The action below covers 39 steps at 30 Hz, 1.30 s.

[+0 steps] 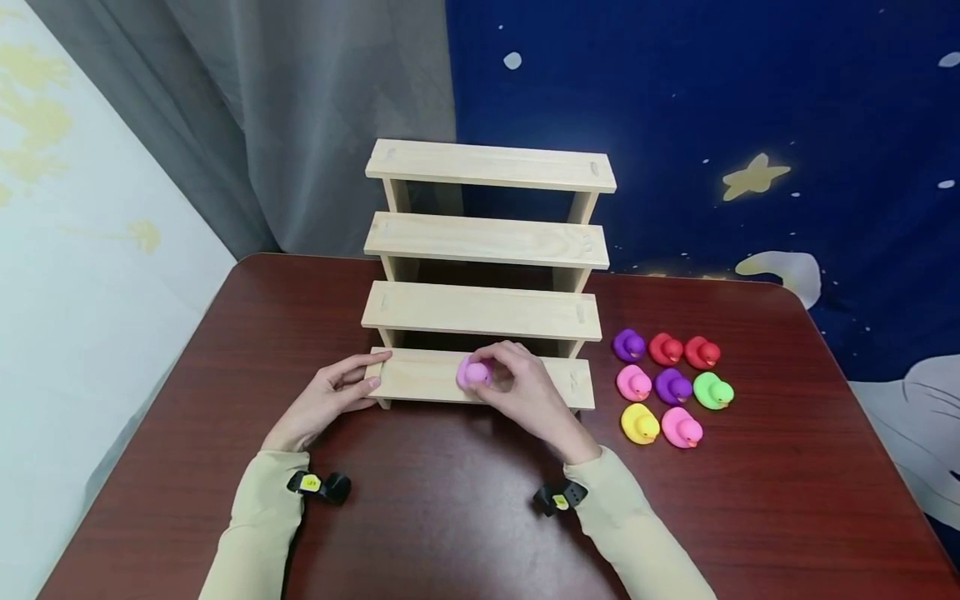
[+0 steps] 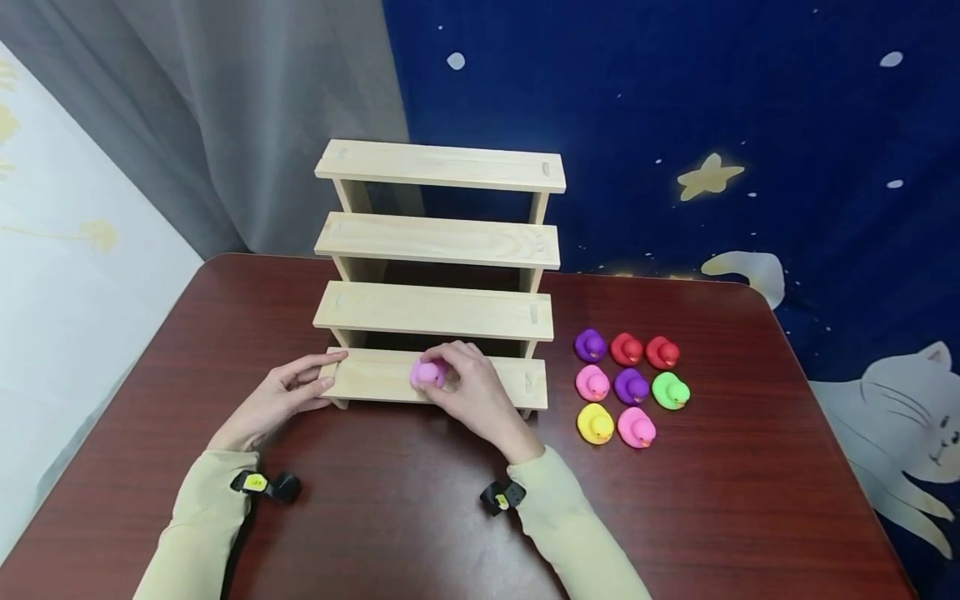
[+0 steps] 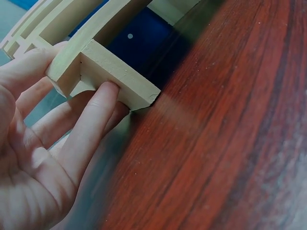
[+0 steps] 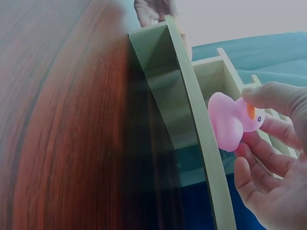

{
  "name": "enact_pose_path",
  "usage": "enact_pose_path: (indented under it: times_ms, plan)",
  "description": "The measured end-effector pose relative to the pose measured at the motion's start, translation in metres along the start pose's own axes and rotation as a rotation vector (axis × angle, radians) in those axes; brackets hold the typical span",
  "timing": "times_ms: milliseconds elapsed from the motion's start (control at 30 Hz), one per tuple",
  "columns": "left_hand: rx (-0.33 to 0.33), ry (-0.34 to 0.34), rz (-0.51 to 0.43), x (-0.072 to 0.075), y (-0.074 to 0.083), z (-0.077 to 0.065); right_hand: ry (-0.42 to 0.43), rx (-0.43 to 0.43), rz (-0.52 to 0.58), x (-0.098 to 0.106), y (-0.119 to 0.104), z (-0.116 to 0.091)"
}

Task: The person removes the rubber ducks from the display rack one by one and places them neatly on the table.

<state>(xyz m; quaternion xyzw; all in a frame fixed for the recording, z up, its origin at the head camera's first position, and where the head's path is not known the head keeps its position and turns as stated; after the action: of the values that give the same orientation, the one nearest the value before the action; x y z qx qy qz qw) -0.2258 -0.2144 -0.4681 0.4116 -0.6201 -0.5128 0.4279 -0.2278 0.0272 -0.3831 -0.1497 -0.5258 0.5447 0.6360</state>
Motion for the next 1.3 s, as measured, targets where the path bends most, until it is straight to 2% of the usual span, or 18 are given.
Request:
enact_pose_path:
  times_ms: [233,767,1300]
  plan:
    - [0.012,-0.013,-0.021,0.0,-0.001,0.0,0.049,-0.016,-0.005,0.018,0.004,-0.009]
    - [-0.006,-0.021,-0.045,-0.001,-0.001,0.001,0.111,-0.057,-0.027,0.048,0.015,-0.027]
    - [-0.002,-0.017,-0.038,-0.001,-0.002,0.002,0.171,-0.199,-0.022,0.086,0.034,-0.052]
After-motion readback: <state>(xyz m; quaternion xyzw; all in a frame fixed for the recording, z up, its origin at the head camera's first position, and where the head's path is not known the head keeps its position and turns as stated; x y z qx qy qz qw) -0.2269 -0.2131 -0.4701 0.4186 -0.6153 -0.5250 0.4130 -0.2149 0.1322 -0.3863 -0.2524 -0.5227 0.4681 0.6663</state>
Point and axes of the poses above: each hand's wrist, its own z-axis towards the middle knuckle, its own x-axis out of the back of the hand, y = z × x, the point moved 10 cm from there along z, towards the middle knuckle, and after that the axes turned 2 degrees about y, right-handed, at the moved point
